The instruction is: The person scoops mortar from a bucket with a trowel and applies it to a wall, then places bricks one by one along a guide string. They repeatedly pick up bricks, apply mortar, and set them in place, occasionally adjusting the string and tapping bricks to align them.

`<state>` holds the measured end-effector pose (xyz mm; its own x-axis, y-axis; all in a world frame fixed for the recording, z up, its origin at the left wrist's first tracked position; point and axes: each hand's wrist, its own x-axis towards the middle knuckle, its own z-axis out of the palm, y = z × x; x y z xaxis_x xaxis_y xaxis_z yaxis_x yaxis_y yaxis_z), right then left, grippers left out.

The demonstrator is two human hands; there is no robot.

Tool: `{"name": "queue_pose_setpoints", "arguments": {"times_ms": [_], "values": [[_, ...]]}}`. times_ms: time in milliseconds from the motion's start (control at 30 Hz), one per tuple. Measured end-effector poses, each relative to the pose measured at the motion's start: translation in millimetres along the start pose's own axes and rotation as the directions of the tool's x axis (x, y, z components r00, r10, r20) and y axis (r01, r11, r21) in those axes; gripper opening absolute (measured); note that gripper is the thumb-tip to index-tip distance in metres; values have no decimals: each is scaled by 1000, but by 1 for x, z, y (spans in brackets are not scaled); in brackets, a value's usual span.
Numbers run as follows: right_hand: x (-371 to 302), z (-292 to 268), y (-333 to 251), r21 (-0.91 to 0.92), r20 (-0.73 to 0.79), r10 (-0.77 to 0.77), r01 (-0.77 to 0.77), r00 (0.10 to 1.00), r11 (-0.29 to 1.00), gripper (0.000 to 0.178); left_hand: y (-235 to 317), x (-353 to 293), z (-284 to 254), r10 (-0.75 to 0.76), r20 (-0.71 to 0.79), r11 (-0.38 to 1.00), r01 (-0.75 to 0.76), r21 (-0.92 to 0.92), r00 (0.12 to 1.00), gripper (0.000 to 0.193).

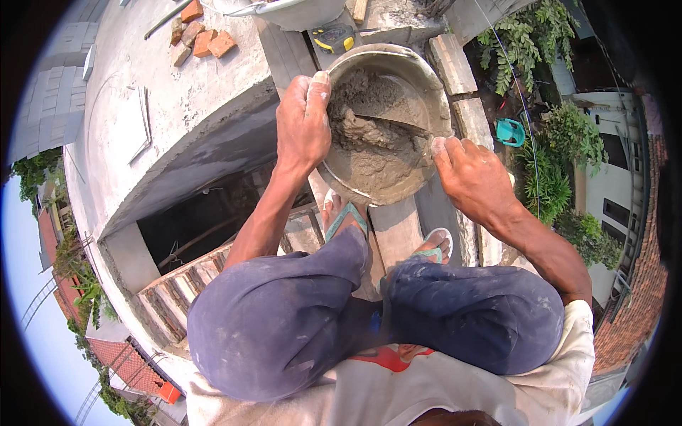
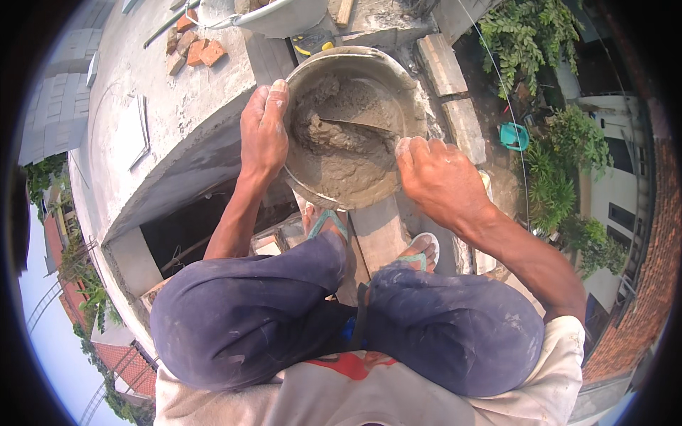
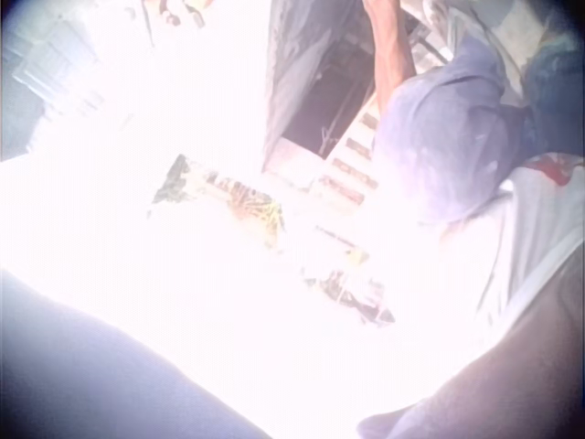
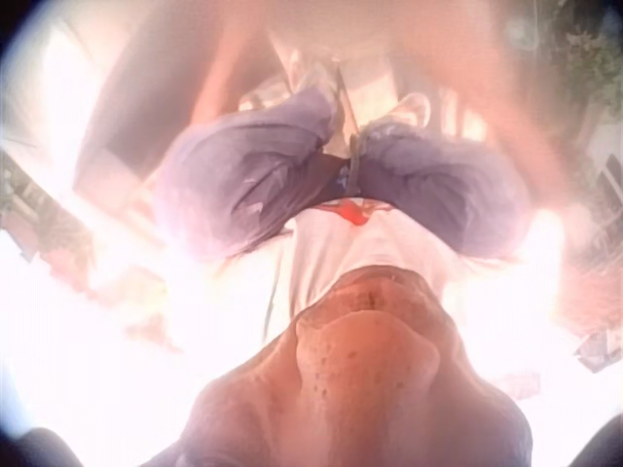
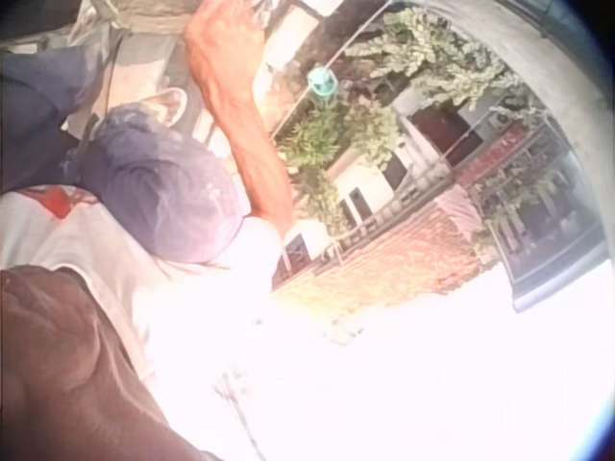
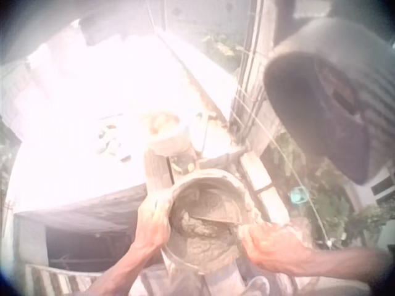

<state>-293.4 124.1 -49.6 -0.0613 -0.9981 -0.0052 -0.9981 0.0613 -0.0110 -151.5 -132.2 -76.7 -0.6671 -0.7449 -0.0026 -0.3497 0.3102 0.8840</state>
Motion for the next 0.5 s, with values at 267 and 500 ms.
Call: {"name": "queue_pose_setpoints", "arguments": {"times_ms": [267,500], "values": [[-12,12,-1,668,399,344,-527,850,526,31,0,-10,18,-13,6,994,13,-110,1000,41],[-2,12,-24,350,-4,271,-253,963,902,19,6,-13,11,-18,-1,998,18,-59,1000,39]]}}
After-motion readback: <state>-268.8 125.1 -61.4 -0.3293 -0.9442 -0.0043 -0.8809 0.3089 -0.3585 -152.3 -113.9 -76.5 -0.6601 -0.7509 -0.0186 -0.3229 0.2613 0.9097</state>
